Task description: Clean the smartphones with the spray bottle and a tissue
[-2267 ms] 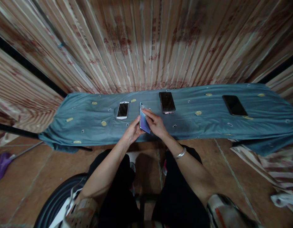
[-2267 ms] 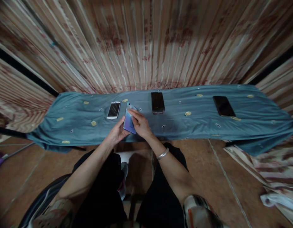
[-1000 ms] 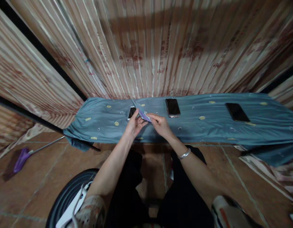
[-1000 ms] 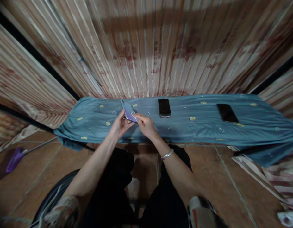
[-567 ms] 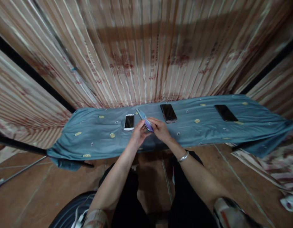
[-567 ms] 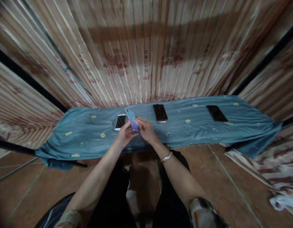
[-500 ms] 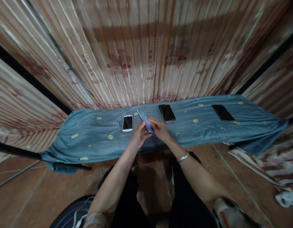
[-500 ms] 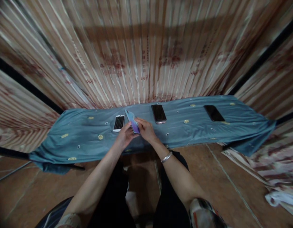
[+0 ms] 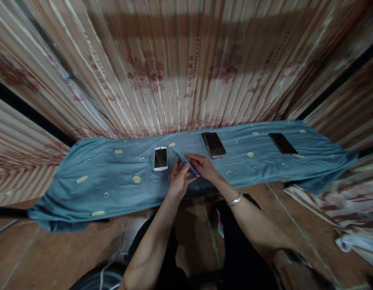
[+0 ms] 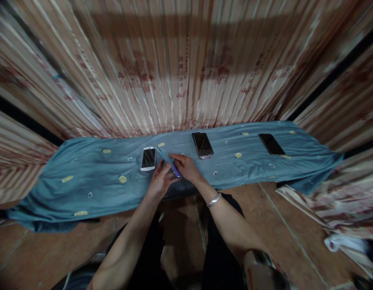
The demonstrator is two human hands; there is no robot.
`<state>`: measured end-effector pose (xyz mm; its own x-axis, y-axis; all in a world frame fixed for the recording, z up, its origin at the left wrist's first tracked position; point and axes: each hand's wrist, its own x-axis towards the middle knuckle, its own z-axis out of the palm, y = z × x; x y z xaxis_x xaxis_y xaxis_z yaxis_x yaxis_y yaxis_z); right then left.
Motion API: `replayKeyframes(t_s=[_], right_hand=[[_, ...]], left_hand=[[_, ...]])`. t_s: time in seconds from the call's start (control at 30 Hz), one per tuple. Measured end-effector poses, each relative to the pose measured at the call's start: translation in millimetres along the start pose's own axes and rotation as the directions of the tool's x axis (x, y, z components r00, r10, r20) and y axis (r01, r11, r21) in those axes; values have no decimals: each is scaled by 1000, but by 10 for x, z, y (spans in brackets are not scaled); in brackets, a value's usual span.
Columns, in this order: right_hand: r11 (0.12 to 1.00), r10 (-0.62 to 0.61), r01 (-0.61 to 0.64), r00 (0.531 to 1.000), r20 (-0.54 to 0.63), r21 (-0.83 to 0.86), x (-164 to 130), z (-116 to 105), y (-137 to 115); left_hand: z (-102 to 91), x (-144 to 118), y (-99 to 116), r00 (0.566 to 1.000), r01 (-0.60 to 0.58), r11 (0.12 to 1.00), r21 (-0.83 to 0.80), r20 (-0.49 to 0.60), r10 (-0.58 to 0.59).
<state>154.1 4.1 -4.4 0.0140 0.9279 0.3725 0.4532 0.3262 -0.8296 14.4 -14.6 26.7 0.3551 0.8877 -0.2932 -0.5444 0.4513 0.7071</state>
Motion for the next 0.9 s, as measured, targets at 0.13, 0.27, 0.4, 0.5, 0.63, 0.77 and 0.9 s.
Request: replayKeyframes(t_s=[0.13, 0.27, 0.4, 0.5, 0.63, 0.77, 0.9], right_hand=[[1000, 25, -25, 998, 53, -3, 112, 63, -37], [999, 32, -33, 999, 41, 25, 185, 129, -35], [990, 46, -43, 999, -23, 136, 197, 222, 35], [980, 60, -46, 996, -64, 196, 186, 286, 100], [967, 79, -61, 995, -63, 249, 160, 286, 148], [954, 119, -96, 991, -65, 284, 127, 153, 170], [953, 119, -77, 985, -127, 291, 95, -53, 201]], left_hand=[[-54, -49, 60, 1000, 3, 1000, -8, -14, -3], [-102, -103, 113, 1000, 10, 1000, 4, 2, -10], [-134, -151, 146, 1000, 20, 1000, 21, 12, -20], [-153, -146, 138, 1000, 12, 1000, 27, -12, -11], [-160, -86, 79, 999, 6, 999, 40, -45, -4], [-87, -62, -26, 998, 50, 996, 73, -42, -47], [44, -93, -175, 994, 106, 986, 127, 9, -108]])
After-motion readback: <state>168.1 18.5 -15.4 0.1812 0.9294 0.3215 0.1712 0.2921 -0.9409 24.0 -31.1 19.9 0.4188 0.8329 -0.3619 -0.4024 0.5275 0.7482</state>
